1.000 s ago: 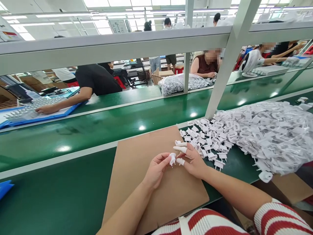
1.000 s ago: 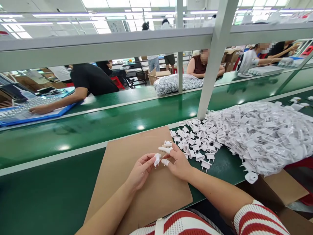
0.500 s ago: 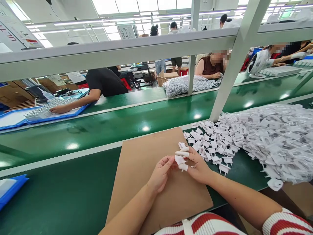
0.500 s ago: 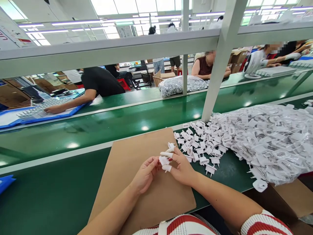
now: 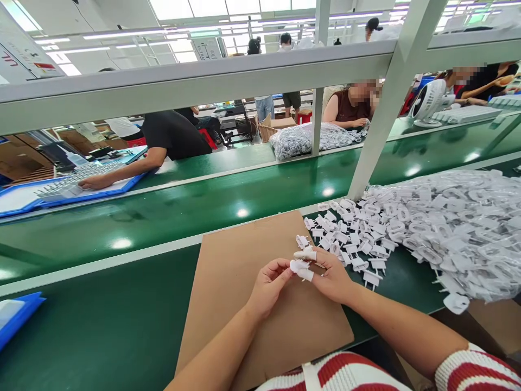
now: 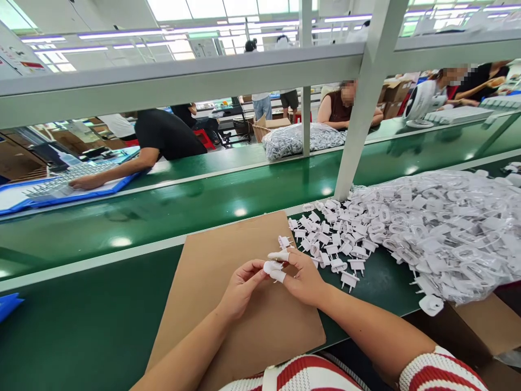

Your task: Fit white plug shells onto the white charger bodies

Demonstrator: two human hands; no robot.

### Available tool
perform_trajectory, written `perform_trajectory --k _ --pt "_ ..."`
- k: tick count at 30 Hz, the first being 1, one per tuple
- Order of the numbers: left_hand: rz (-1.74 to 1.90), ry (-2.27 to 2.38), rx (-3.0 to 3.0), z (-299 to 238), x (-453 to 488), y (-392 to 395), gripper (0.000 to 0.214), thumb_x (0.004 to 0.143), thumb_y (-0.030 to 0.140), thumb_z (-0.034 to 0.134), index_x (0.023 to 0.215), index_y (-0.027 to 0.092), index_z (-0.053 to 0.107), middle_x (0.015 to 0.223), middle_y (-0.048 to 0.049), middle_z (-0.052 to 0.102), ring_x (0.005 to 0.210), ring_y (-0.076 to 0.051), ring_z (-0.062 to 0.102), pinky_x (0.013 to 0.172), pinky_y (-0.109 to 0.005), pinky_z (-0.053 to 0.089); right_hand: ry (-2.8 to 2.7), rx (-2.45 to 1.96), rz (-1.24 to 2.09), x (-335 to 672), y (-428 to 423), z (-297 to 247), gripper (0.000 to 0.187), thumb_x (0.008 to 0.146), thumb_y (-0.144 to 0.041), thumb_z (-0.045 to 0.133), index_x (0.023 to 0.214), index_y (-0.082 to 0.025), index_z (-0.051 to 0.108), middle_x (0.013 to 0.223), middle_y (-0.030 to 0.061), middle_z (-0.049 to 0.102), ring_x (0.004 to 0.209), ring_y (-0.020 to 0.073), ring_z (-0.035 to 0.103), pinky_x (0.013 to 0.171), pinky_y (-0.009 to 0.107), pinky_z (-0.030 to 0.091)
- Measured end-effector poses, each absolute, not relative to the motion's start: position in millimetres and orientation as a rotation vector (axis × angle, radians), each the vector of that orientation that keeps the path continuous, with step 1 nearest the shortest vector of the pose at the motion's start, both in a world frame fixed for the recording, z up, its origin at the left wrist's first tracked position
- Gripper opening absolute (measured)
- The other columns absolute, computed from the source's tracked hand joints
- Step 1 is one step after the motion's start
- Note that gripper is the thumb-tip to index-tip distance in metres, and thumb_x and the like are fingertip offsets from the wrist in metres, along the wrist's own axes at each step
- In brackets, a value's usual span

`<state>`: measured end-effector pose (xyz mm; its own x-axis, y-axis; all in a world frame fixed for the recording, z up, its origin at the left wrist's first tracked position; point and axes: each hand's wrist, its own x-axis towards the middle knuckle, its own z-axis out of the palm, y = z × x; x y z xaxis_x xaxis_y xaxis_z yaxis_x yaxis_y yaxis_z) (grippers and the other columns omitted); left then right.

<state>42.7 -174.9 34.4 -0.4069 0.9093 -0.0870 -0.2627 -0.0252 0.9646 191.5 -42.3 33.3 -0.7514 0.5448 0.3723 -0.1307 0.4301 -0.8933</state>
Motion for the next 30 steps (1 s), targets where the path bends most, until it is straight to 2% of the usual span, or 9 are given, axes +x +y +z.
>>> perform_trajectory --k 5,12,19,23,30 --pt "1.586 1.337 0.833 36 42 -175 0.028 0.086 0.045 0.083 0.094 0.019 0.078 0.095 -0.0068 0.074 0.091 -0.021 0.063 0.091 -0.032 0.051 -2.015 -0.368 1.419 191 -42 31 0.031 0.091 -0.039 0.075 0.121 -0.03 0.075 0.109 0.0055 0.074 0.095 0.0192 0.071 0.088 0.036 0.061" --pt "1.539 1.408 0.965 23 38 -178 0.03 0.09 0.045 0.079 0.103 0.019 0.076 0.1 -0.0096 0.072 0.094 -0.023 0.063 0.093 -0.037 0.052 -2.0 -0.372 1.417 191 -41 31 0.03 0.091 -0.039 0.075 0.119 -0.029 0.076 0.111 0.0063 0.075 0.095 0.0195 0.072 0.087 0.035 0.062" --pt "1.562 1.528 1.083 19 41 -178 0.027 0.095 0.044 0.073 0.096 0.017 0.073 0.092 -0.007 0.07 0.087 -0.019 0.06 0.085 -0.032 0.051 -1.978 -0.4 1.4 190 -42 30 0.03 0.09 -0.039 0.076 0.118 -0.029 0.077 0.107 0.0058 0.075 0.089 0.0185 0.072 0.08 0.032 0.062" --pt "1.55 1.519 1.188 18 40 -178 0.024 0.099 0.041 0.068 0.101 0.018 0.075 0.095 -0.0076 0.071 0.089 -0.02 0.061 0.086 -0.033 0.051 -1.994 -0.403 1.371 191 -41 29 0.028 0.091 -0.039 0.075 0.117 -0.03 0.077 0.109 0.0062 0.074 0.091 0.0188 0.071 0.081 0.032 0.062" --pt "1.571 1.54 1.284 15 39 -178 0.019 0.099 0.035 0.066 0.094 0.018 0.073 0.089 -0.0058 0.07 0.083 -0.018 0.061 0.082 -0.031 0.05 -2.018 -0.374 1.38 188 -40 26 0.029 0.089 -0.04 0.077 0.116 -0.029 0.078 0.103 0.0049 0.074 0.085 0.0165 0.068 0.077 0.031 0.059"
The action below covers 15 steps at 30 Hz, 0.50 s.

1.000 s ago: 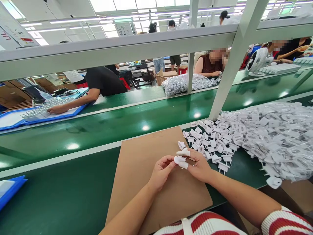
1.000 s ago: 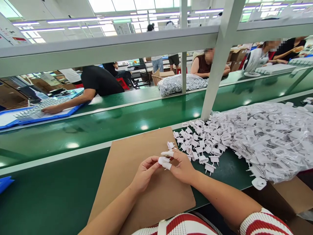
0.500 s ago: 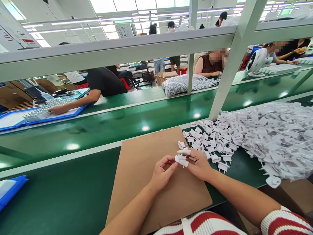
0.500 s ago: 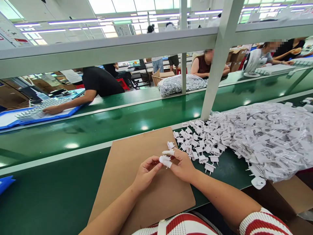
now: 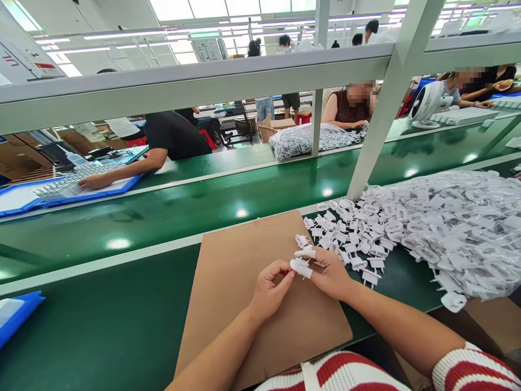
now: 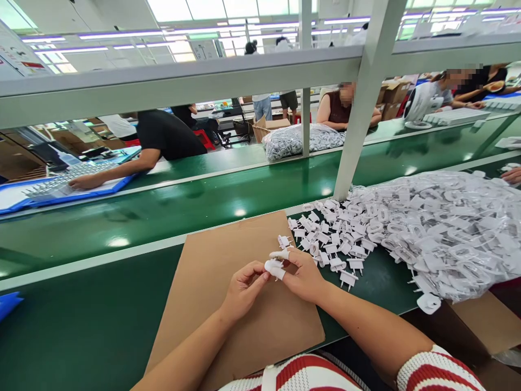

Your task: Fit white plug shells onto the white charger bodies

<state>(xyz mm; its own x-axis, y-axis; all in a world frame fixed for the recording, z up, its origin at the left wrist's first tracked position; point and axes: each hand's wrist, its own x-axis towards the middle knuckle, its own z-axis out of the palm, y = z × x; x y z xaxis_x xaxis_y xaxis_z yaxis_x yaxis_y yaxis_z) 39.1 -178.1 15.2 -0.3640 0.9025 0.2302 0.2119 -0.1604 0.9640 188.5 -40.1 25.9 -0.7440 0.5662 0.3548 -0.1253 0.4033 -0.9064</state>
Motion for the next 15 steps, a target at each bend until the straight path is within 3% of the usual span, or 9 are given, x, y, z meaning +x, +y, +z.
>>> perform_trajectory --k 9,15 --pt "1.623 1.647 1.434 22.1 44.3 -178.7 0.01 0.096 0.023 0.064 0.091 0.02 0.073 0.085 -0.0028 0.071 0.079 -0.016 0.063 0.079 -0.028 0.051 -1.972 -0.395 1.393 190.4 -42.6 30.6 0.026 0.088 -0.039 0.079 0.112 -0.029 0.08 0.099 0.0041 0.075 0.083 0.0162 0.069 0.077 0.031 0.06" --pt "1.628 1.773 1.439 19.1 41.1 -178.0 0.012 0.092 0.02 0.062 0.084 0.02 0.071 0.08 -0.0026 0.07 0.075 -0.017 0.063 0.075 -0.028 0.051 -1.618 -0.632 1.68 185.3 -36.0 35.4 0.04 0.075 -0.043 0.089 0.111 -0.028 0.08 0.103 0.005 0.078 0.089 0.0202 0.072 0.083 0.035 0.061"
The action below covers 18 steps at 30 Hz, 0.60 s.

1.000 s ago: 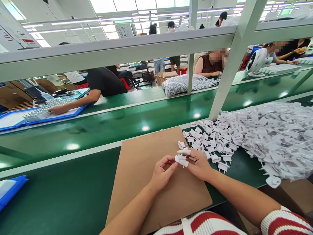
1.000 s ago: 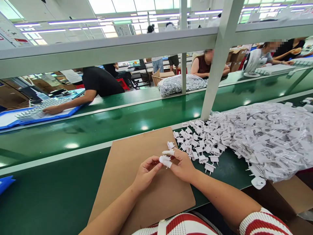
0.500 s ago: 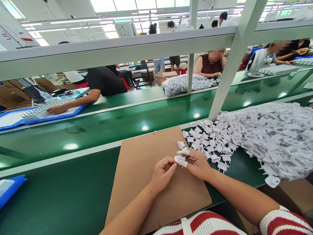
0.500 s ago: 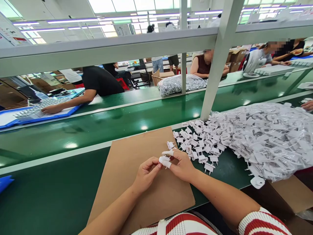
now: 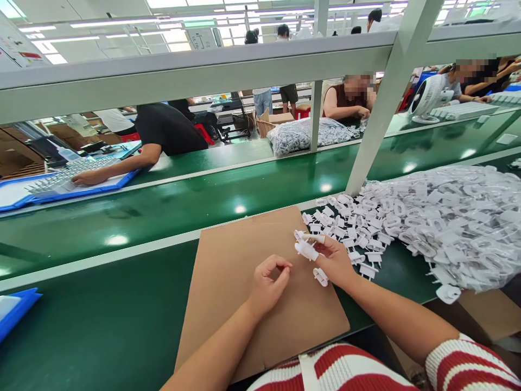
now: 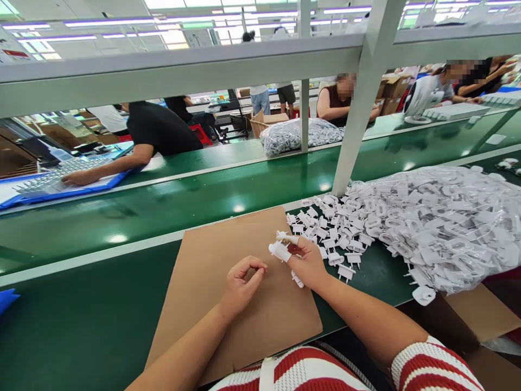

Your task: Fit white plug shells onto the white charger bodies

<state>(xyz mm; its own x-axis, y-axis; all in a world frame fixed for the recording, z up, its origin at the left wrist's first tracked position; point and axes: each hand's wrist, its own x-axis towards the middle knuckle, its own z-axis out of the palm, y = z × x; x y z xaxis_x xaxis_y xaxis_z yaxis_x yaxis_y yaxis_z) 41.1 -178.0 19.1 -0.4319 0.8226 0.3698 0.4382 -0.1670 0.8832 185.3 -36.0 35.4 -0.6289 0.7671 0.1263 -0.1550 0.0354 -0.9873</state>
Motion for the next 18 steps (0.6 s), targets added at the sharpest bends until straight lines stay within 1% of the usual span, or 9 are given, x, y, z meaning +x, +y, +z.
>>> perform_trajectory --k 2,4,7,11,14,16,18 --pt "1.634 1.782 1.367 18.2 39.9 -177.9 0.012 0.093 0.023 0.063 0.086 0.02 0.072 0.082 -0.0037 0.071 0.077 -0.018 0.064 0.075 -0.029 0.052 -1.487 -0.645 1.831 182.6 -33.7 38.0 0.045 0.07 -0.044 0.091 0.11 -0.026 0.081 0.103 0.0055 0.079 0.094 0.0227 0.073 0.088 0.038 0.062" --pt "1.646 1.78 1.311 17.8 39.8 -178.0 0.012 0.093 0.026 0.065 0.088 0.02 0.073 0.083 -0.0045 0.072 0.078 -0.018 0.065 0.075 -0.029 0.052 -1.405 -0.628 1.94 180.7 -32.4 40.1 0.047 0.065 -0.043 0.095 0.106 -0.024 0.081 0.1 0.0052 0.079 0.095 0.0238 0.074 0.09 0.04 0.061" --pt "1.658 1.761 1.272 17.5 40.5 -178.2 0.011 0.093 0.028 0.067 0.091 0.02 0.075 0.086 -0.005 0.072 0.08 -0.019 0.064 0.077 -0.03 0.051 -1.356 -0.624 2.012 180.0 -31.1 41.9 0.048 0.061 -0.042 0.096 0.104 -0.023 0.082 0.099 0.0054 0.079 0.094 0.024 0.074 0.087 0.039 0.061" --pt "1.672 1.753 1.254 16.8 40.9 -178.8 0.01 0.094 0.029 0.069 0.093 0.02 0.075 0.088 -0.0051 0.071 0.081 -0.019 0.064 0.078 -0.03 0.051 -1.39 -0.621 2.022 181.1 -29.6 42.2 0.047 0.064 -0.043 0.095 0.104 -0.022 0.082 0.102 0.0065 0.079 0.09 0.022 0.072 0.084 0.037 0.06" --pt "1.669 1.741 1.264 16.5 41.0 -179.3 0.011 0.095 0.03 0.069 0.094 0.021 0.074 0.089 -0.0049 0.071 0.082 -0.018 0.063 0.079 -0.03 0.05 -1.446 -0.607 1.999 182.7 -31.2 39.6 0.044 0.067 -0.043 0.093 0.104 -0.021 0.082 0.096 0.0055 0.079 0.084 0.0193 0.072 0.083 0.036 0.06" --pt "1.662 1.717 1.279 16.9 41.6 -179.2 0.012 0.096 0.031 0.069 0.097 0.02 0.074 0.092 -0.0051 0.071 0.084 -0.018 0.063 0.08 -0.03 0.05 -1.534 -0.606 1.96 184.3 -34.1 36.5 0.044 0.069 -0.043 0.092 0.107 -0.022 0.081 0.092 0.0047 0.078 0.08 0.0184 0.071 0.08 0.035 0.06" --pt "1.649 1.68 1.313 17.8 42.7 -178.7 0.013 0.098 0.031 0.068 0.098 0.02 0.073 0.092 -0.0053 0.071 0.085 -0.018 0.063 0.081 -0.03 0.05 -1.675 -0.582 1.866 186.4 -37.4 33.0 0.043 0.072 -0.042 0.09 0.11 -0.024 0.08 0.096 0.0049 0.078 0.08 0.0179 0.071 0.078 0.034 0.06"
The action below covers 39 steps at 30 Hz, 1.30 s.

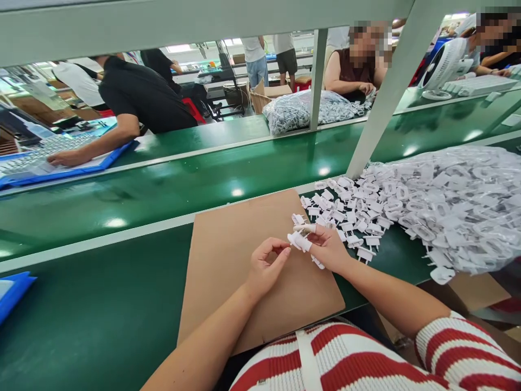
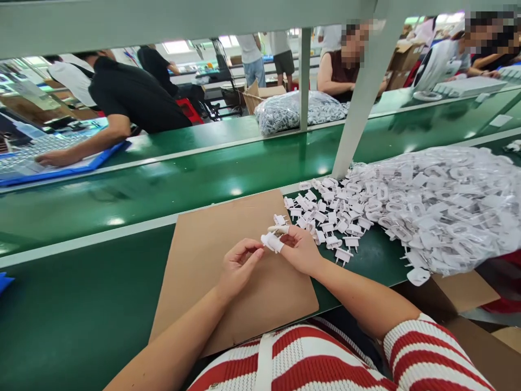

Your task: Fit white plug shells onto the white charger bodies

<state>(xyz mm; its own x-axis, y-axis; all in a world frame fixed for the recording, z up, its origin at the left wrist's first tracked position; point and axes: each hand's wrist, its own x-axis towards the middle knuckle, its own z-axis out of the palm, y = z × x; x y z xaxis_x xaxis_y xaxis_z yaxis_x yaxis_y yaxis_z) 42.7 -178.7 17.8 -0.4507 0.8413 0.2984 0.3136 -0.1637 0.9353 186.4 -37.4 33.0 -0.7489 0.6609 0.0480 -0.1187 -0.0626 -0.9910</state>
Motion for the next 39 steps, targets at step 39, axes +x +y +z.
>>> perform_trajectory --k 39 --pt "1.691 1.735 1.65 23.1 44.2 -177.1 0.011 0.095 0.019 0.064 0.092 0.021 0.075 0.084 -0.0051 0.072 0.074 -0.017 0.065 0.07 -0.029 0.054 -2.093 -0.381 1.267 191.8 -40.1 29.7 0.03 0.09 -0.042 0.075 0.117 -0.029 0.078 0.098 0.0044 0.076 0.083 0.0171 0.07 0.077 0.031 0.06"
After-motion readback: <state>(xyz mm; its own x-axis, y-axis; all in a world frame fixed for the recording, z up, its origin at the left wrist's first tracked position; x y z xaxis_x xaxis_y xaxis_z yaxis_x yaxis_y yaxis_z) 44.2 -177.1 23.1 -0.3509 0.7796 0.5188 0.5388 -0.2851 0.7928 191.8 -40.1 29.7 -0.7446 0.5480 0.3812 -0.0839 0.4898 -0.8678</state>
